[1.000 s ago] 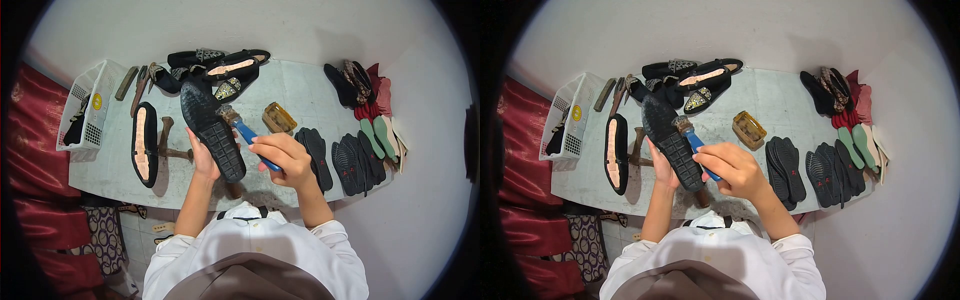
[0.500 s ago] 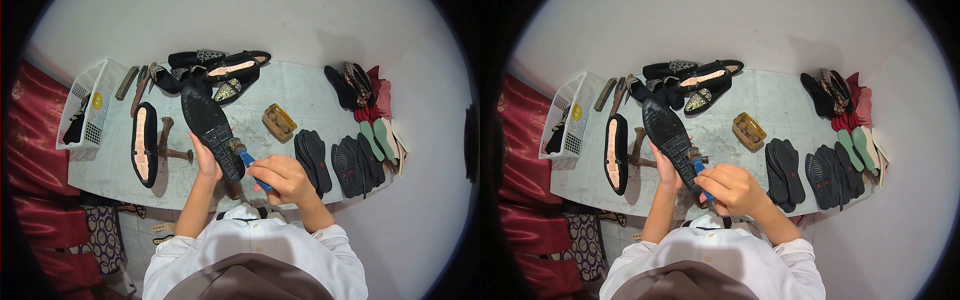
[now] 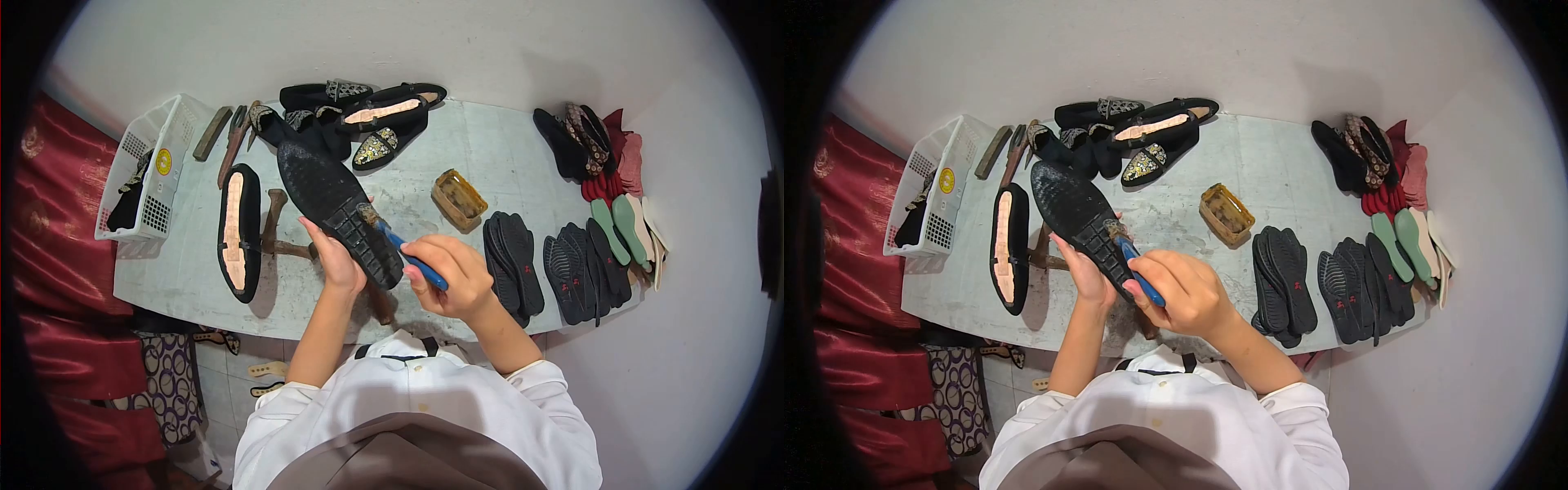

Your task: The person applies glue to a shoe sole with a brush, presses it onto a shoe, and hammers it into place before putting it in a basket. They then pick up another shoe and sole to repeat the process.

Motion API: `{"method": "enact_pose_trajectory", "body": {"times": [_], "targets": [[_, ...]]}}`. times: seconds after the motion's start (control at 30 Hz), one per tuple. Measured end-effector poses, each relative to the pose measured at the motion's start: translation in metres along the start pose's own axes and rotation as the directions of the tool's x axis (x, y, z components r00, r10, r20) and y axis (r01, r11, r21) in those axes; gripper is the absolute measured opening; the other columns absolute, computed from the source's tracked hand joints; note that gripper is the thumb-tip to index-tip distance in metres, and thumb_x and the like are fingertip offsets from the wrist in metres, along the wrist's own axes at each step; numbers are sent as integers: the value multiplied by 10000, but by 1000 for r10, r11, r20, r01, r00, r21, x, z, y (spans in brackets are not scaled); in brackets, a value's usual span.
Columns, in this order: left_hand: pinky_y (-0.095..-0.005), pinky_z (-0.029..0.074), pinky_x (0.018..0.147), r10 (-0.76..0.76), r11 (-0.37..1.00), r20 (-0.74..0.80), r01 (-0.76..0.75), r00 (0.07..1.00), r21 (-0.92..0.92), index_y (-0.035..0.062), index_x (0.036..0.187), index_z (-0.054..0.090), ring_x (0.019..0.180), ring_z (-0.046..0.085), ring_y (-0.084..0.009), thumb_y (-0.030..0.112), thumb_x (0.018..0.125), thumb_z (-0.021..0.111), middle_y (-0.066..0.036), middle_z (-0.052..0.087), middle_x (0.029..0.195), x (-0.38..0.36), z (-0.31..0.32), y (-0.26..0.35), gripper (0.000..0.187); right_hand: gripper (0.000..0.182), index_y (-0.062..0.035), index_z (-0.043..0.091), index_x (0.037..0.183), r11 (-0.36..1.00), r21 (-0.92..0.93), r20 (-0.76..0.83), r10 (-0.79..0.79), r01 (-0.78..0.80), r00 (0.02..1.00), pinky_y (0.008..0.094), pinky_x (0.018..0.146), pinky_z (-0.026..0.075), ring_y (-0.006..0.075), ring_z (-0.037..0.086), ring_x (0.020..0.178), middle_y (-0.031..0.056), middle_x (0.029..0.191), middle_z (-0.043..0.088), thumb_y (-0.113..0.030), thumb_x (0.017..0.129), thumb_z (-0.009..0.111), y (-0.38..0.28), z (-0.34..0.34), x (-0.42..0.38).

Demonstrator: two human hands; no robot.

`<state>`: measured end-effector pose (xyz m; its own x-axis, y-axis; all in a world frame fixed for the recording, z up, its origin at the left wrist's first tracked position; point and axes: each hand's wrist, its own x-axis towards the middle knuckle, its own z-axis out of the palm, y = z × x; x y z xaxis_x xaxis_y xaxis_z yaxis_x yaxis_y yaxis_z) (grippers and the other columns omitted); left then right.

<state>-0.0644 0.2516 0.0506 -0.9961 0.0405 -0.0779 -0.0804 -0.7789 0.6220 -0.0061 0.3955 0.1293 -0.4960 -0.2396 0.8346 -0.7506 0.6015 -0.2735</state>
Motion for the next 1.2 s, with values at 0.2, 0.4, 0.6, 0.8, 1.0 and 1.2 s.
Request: {"method": "enact_pose_trajectory", "body": {"times": [0.2, 0.4, 0.6, 0.8, 1.0, 1.2], "targets": [[-331, 495, 735, -20, 999, -14, 19, 1000, -33, 56, 1148, 519, 825, 590, -203, 691, 889, 148, -111, 616, 1002, -1, -1, -4, 780, 138, 4, 646, 869, 999, 15, -110, 45, -44, 993, 281, 570, 509, 220, 624, 654, 111, 784, 627, -88, 777, 688, 1, 2, 5], [-324, 493, 757, -23, 1000, 5, 23, 1000, 13, 61, 1174, 508, 846, 592, -193, 684, 894, 147, -103, 618, 1014, -2, 3, -3, 773, 104, 17, 627, 834, 992, -48, -5, 121, -121, 993, 272, 563, 509, 219, 621, 639, 109, 776, 628, -63, 781, 668, -3, -3, 3], [-327, 499, 768, -53, 999, 94, 52, 994, 16, 67, 1204, 488, 871, 600, -192, 670, 903, 152, -104, 614, 1040, -2, -4, -1, 753, 185, 19, 606, 871, 1000, -19, -75, 16, -18, 997, 273, 487, 484, 210, 609, 614, 105, 799, 613, -100, 758, 692, 3, -5, 6], [-325, 504, 746, -26, 1000, 40, 27, 999, -8, 65, 1184, 504, 848, 604, -198, 670, 903, 154, -110, 623, 996, -2, 3, 1, 753, 94, 20, 619, 833, 998, -32, -103, 54, -57, 993, 277, 542, 505, 210, 619, 643, 103, 751, 623, -51, 783, 654, -1, -2, 10], [-327, 507, 751, -42, 999, 113, 43, 993, -2, 72, 1193, 498, 863, 603, -199, 659, 909, 174, -99, 615, 1015, 1, -2, 8, 729, 164, 4, 613, 867, 998, -44, -47, 49, -51, 998, 271, 489, 481, 209, 608, 613, 91, 771, 610, -81, 749, 688, 3, -7, 3], [-328, 511, 756, -37, 996, 143, 47, 989, -71, 97, 1196, 498, 871, 606, -191, 634, 921, 224, -63, 612, 1010, -3, 2, 9, 663, 73, 11, 622, 803, 999, -43, -152, 11, -18, 988, 274, 523, 502, 206, 616, 608, 100, 716, 610, -33, 758, 659, 1, -3, 19]]}}
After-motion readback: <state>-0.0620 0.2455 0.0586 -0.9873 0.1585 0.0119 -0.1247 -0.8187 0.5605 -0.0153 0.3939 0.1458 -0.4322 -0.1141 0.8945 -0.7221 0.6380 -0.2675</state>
